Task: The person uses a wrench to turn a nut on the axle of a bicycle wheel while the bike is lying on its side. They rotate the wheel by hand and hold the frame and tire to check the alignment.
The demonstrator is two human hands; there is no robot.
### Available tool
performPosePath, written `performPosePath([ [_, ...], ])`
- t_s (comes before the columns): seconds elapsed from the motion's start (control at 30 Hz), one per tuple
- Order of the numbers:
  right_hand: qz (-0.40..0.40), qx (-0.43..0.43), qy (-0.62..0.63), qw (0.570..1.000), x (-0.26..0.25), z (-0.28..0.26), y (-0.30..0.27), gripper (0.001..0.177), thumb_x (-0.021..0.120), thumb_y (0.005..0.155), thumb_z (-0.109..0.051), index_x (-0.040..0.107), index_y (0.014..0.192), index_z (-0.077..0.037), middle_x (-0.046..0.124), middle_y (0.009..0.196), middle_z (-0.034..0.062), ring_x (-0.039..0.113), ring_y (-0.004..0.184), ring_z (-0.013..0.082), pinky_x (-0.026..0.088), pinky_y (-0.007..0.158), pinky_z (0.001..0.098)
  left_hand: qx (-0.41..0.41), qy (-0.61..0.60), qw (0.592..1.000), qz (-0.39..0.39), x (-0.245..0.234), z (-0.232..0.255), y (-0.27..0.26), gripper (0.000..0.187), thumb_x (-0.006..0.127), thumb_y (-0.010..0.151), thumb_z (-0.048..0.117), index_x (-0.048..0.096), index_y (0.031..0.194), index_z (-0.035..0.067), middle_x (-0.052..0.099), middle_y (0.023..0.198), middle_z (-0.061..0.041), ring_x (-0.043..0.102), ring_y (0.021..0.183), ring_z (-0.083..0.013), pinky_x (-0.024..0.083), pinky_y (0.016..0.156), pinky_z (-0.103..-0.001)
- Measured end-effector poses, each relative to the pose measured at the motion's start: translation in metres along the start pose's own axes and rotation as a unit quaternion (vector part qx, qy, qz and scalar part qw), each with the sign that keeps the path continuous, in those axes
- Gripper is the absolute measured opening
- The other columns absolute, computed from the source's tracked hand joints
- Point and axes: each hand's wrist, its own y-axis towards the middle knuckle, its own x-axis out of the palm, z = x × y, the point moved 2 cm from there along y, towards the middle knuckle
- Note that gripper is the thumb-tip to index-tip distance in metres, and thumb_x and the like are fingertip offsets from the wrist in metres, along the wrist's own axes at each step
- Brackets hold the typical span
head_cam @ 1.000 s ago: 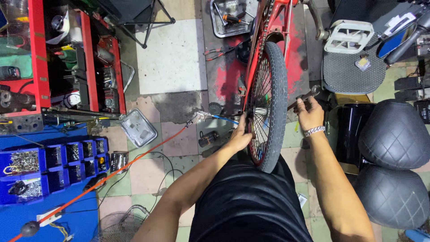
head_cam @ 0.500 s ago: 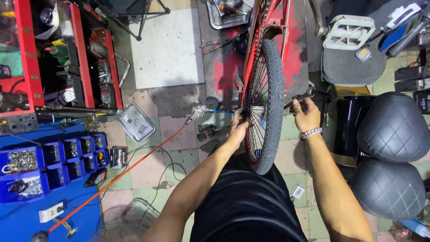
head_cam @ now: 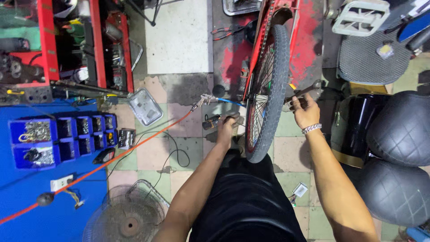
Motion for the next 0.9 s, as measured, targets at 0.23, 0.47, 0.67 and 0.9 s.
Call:
performPosePath([
  [0.23, 0.006, -0.062, -0.045, 0.997, 0.014, 0.036, 0.013, 0.026, 0.072, 0.1, -0.024, 0.073, 0.118, -0.006, 0.074, 0.098, 0.0155, 0.071, 0.089, 0.0246, 0.053, 0.08, 0.0365, -0.016, 0.123, 0.986, 0.107, -0.079, 0.016, -0.047, 0.025, 0.059, 0.091, 0.012, 0.07, 0.111, 0.002, 0.076, 0.097, -0.013, 0.071, 0.083, -0.0183, 0.053, 0.072, -0.03],
  [0.47, -0.03, -0.051, 0.029, 0.998, 0.035, 0.064, 0.02, 0.035, 0.07, 0.099, -0.026, 0.069, 0.13, -0.01, 0.073, 0.109, 0.0159, 0.07, 0.1, 0.023, 0.052, 0.089, 0.0363, -0.057, 0.118, 0.981, 0.144, -0.104, 0.035, -0.082, 0.027, 0.051, 0.094, 0.01, 0.065, 0.115, 0.001, 0.075, 0.098, -0.013, 0.073, 0.092, -0.0209, 0.054, 0.071, -0.034],
  [0.67, -0.031, -0.065, 0.036, 0.997, 0.048, 0.08, 0.01, 0.045, 0.072, 0.099, -0.026, 0.061, 0.136, -0.003, 0.073, 0.117, 0.0142, 0.07, 0.109, 0.0235, 0.052, 0.095, 0.0362, -0.02, 0.149, 0.98, 0.132, -0.104, 0.039, -0.07, 0.027, 0.054, 0.092, 0.008, 0.066, 0.115, 0.0, 0.076, 0.101, -0.011, 0.073, 0.088, -0.0209, 0.054, 0.075, -0.03],
  [0.9, 0.053, -0.006, 0.076, 0.996, 0.025, 0.043, -0.023, 0.068, 0.073, 0.094, -0.023, 0.043, 0.151, 0.0, 0.066, 0.129, 0.0175, 0.067, 0.111, 0.0252, 0.051, 0.096, 0.037, 0.016, 0.165, 0.982, 0.091, -0.087, 0.046, -0.029, 0.025, 0.058, 0.09, 0.006, 0.071, 0.11, -0.001, 0.074, 0.096, -0.01, 0.07, 0.083, -0.0171, 0.055, 0.076, -0.029],
])
